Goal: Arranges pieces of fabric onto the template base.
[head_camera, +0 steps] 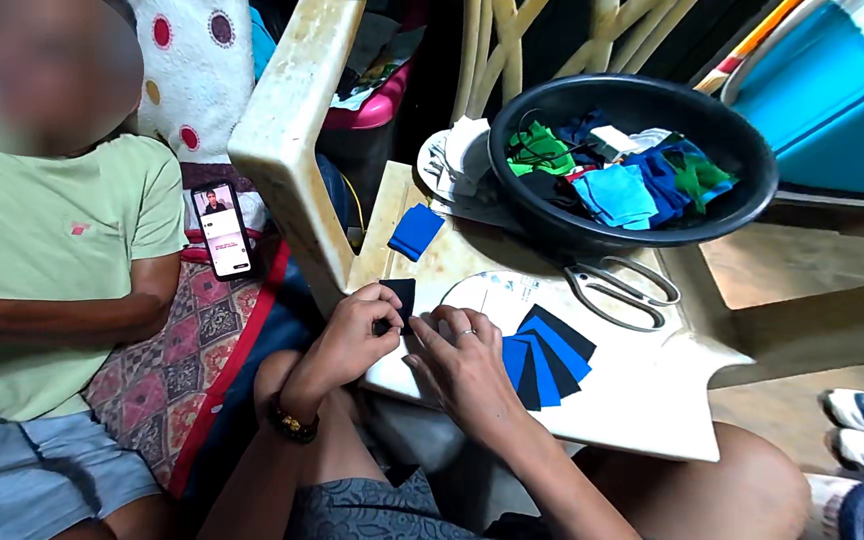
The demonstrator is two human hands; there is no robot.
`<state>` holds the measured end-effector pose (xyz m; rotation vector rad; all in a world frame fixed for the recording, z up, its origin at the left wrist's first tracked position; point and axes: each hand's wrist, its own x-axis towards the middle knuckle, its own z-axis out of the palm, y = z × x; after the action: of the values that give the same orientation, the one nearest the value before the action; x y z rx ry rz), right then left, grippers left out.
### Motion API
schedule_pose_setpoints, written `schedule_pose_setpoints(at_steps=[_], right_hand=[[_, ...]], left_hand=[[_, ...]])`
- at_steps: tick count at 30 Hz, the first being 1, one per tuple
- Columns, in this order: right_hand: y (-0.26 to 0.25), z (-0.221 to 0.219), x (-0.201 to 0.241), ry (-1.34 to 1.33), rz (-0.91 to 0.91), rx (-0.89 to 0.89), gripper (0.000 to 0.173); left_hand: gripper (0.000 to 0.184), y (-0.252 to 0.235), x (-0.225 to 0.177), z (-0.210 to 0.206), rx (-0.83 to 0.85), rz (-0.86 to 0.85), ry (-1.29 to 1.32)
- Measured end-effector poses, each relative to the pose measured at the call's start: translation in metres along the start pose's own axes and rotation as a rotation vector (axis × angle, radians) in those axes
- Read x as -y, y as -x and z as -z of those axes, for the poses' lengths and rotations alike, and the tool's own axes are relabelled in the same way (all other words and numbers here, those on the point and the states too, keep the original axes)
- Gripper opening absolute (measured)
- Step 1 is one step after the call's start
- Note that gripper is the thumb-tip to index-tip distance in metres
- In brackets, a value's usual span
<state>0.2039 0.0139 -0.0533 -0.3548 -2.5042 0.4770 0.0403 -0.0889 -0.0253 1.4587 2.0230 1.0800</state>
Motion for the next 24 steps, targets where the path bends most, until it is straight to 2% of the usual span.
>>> schedule_pose_setpoints(at_steps=[7,15,20,24], right_hand=[[-0.001,-0.003,-0.002,-0.007,0.002,0.031,0.036],[-0.004,-0.003,-0.002,0.009,0.013,0.067,0.037],[-0.007,-0.002,-0.002,0.012,0.047,0.074,0.037],[-0.009,-0.002,-0.001,-0.001,0.090,0.090,0.038]], left_hand=[[0.011,0.001,0.000,-0.002,-0.063,-0.026,-0.003],[0.013,-0.008,-0.010,-0.007,-0.172,0.071,-0.052],[0.012,-0.013,-0.022,-0.004,-0.096,0.176,-0.108],[0.013,-0.009,-0.016,-0.004,-0.188,0.182,-0.004]])
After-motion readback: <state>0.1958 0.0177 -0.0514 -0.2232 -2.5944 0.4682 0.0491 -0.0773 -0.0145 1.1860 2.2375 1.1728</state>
